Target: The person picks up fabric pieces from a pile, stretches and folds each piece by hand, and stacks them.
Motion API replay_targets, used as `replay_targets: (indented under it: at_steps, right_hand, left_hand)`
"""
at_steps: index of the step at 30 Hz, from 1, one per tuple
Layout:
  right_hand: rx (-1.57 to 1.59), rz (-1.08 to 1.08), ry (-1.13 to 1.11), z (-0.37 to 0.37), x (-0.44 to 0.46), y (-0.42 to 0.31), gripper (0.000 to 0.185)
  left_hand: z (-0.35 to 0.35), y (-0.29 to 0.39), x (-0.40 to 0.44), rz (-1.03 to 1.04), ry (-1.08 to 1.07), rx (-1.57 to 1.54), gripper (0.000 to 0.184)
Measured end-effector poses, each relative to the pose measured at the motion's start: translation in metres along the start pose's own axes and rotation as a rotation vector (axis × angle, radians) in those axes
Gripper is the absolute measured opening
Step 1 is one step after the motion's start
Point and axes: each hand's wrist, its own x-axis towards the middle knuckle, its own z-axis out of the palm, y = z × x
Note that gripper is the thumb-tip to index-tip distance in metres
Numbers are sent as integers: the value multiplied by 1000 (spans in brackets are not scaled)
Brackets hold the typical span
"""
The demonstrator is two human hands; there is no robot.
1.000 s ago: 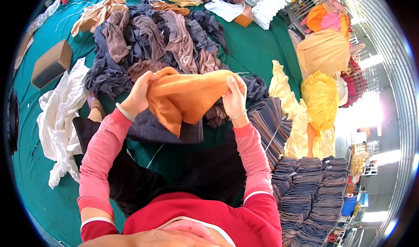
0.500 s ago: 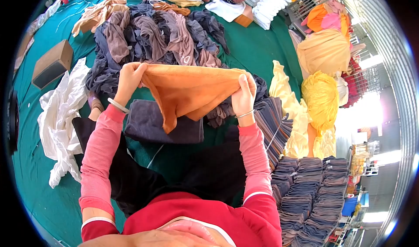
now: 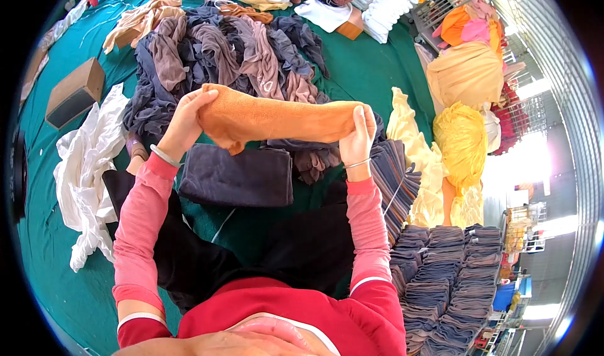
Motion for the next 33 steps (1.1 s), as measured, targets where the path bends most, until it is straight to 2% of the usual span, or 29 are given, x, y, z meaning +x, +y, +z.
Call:
replay_targets:
  at_steps: [3, 6, 10, 16, 19, 25, 33]
  right_hand:
    - [-27, -4, -15, 3, -1, 1, 11]
    - [-61, -20, 0, 7, 1, 0, 11]
    - [-90, -49, -27, -3, 6, 3, 10]
    - [-180, -105, -42, -11, 7, 10, 15]
    - [-232, -105, -5, -11, 9, 13, 20]
    - [-216, -62, -25, -3, 9, 13, 21]
    - [-63, -6, 21, -18, 12, 19, 8]
  left_hand:
    - [-2, 3, 0, 38, -37, -1, 18]
    - [-9, 8, 2, 38, 34, 44, 17]
    - [-3, 14, -1, 188, 10, 130, 20]
    - [-1, 18, 0, 344, 129, 310, 19]
    - [-10, 16, 6, 514, 135, 493, 17]
    - [-6, 18, 2, 523, 226, 482, 15]
    - [-4, 19, -1, 457, 125, 417, 15]
